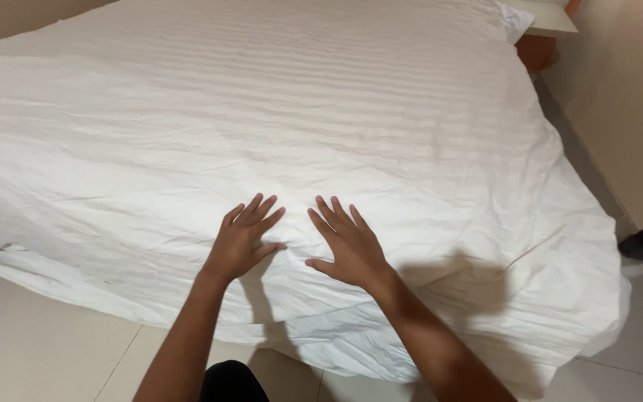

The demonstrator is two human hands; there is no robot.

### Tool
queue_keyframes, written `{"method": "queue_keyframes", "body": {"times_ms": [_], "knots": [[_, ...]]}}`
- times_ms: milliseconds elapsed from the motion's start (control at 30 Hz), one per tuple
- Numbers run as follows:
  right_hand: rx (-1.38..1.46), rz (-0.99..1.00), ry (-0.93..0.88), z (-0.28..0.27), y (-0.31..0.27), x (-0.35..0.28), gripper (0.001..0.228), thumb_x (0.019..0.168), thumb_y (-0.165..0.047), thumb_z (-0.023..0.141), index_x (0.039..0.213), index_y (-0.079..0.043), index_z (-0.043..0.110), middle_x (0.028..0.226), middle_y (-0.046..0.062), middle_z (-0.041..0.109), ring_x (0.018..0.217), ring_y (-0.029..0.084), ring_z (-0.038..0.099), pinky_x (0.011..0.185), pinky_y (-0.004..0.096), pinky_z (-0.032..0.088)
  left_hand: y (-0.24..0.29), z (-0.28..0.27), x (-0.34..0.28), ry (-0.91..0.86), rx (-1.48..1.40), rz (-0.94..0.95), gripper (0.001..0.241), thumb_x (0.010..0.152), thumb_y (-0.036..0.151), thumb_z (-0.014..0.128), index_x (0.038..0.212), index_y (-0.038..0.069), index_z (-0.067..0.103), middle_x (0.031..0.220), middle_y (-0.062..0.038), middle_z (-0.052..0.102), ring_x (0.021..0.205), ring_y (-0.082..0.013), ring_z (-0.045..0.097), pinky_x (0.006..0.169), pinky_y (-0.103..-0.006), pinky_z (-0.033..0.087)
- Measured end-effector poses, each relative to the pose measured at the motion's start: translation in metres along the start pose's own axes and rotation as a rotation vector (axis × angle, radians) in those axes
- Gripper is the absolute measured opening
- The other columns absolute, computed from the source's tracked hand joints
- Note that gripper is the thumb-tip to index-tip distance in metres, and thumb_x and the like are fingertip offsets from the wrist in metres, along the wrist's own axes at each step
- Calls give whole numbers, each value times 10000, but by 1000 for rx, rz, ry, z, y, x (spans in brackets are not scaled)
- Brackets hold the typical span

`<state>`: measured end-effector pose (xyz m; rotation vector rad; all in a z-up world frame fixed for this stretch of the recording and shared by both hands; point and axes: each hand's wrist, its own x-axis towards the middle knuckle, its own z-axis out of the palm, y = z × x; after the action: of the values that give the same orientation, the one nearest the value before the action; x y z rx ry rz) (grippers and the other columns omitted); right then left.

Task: The person smooths and adjusts a white bedsheet on a bed, tucking the edges under the mattress and ensuring the surface is flat. They move around the bed to reach different sides and corners, using both hands to pull and flatten the fabric.

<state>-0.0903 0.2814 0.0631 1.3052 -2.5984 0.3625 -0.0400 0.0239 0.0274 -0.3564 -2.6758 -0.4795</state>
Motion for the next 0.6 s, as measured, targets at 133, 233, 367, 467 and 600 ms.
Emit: {"method": "queue_keyframes", "body": {"times_ms": [133, 233, 367, 467, 600], "knots": [[-52, -16, 103, 21, 6, 3, 839, 852, -503, 740, 1540, -132, 435, 1655, 101, 329, 1522, 314, 297, 1215, 498, 242, -2, 13, -4, 65, 78, 7, 595, 849, 348, 776, 1416, 270, 612, 1591, 15, 465, 1506, -245, 350, 1170, -489, 286], [-60, -14, 143, 23, 4, -1, 682, 902, -434, 720, 1492, -164, 509, 1616, 62, 393, 1484, 291, 355, 1190, 496, 277, 2, 18, -8, 118, 22, 27, 535, 859, 208, 766, 1382, 244, 656, 1523, 45, 554, 1488, -228, 388, 1171, -482, 285], [-86, -45, 122, 23, 5, -3, 501, 929, -291, 675, 1421, -222, 605, 1593, -24, 462, 1485, 236, 388, 1184, 463, 295, 8, 22, -16, 216, -61, -25, 452, 850, 89, 760, 1287, 199, 719, 1420, 57, 659, 1460, -192, 466, 1177, -464, 298], [-48, -58, 104, 22, 6, -2, 473, 940, -280, 659, 1406, -211, 620, 1581, -50, 478, 1479, 225, 390, 1183, 462, 293, 9, 24, -16, 241, -130, -53, 413, 861, 67, 749, 1257, 182, 734, 1391, 61, 682, 1442, -169, 497, 1171, -445, 313], [16, 25, 100, 26, 2, 2, 446, 960, -333, 657, 1384, -195, 647, 1564, -27, 494, 1482, 231, 393, 1190, 479, 281, 10, 24, -14, 206, -191, -95, 386, 877, 72, 739, 1248, 178, 737, 1382, 74, 687, 1438, -152, 494, 1166, -433, 297]]}}
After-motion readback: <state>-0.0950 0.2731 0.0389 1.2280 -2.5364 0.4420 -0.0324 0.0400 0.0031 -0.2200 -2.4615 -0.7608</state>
